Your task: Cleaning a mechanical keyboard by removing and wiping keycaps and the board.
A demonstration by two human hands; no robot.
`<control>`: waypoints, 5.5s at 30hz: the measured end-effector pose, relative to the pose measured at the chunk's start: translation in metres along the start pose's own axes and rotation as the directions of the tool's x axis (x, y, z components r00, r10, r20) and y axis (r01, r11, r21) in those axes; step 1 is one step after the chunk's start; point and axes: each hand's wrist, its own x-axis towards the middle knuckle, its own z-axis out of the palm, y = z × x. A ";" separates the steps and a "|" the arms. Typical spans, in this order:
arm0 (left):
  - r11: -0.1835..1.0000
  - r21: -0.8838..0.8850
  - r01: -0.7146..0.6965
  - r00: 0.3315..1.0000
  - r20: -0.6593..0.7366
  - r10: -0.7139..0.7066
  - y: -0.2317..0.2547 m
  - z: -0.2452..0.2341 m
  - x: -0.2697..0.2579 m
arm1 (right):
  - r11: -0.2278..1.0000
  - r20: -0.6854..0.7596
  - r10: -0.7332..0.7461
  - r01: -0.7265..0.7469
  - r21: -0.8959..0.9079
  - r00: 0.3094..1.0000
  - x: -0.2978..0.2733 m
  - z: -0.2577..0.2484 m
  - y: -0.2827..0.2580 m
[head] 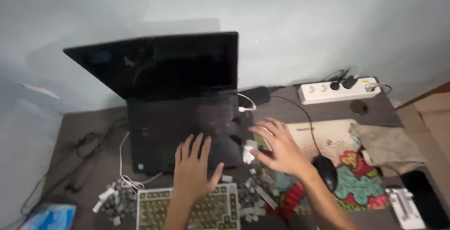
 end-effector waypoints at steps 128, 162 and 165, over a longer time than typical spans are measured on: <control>0.921 -0.048 -0.387 0.873 0.302 0.383 -0.077 0.069 -0.170 | 0.885 -0.467 0.245 -0.393 -0.252 0.850 -0.227 0.154 -0.012; 0.906 -0.157 -0.394 0.840 0.338 0.424 -0.084 0.050 -0.186 | 0.901 -0.137 -0.001 -0.058 -0.429 0.991 -0.155 0.189 -0.021; 0.907 -0.139 -0.397 0.840 0.344 0.420 -0.082 0.052 -0.185 | 0.915 -0.227 -0.006 -0.086 -0.393 0.974 -0.157 0.198 -0.006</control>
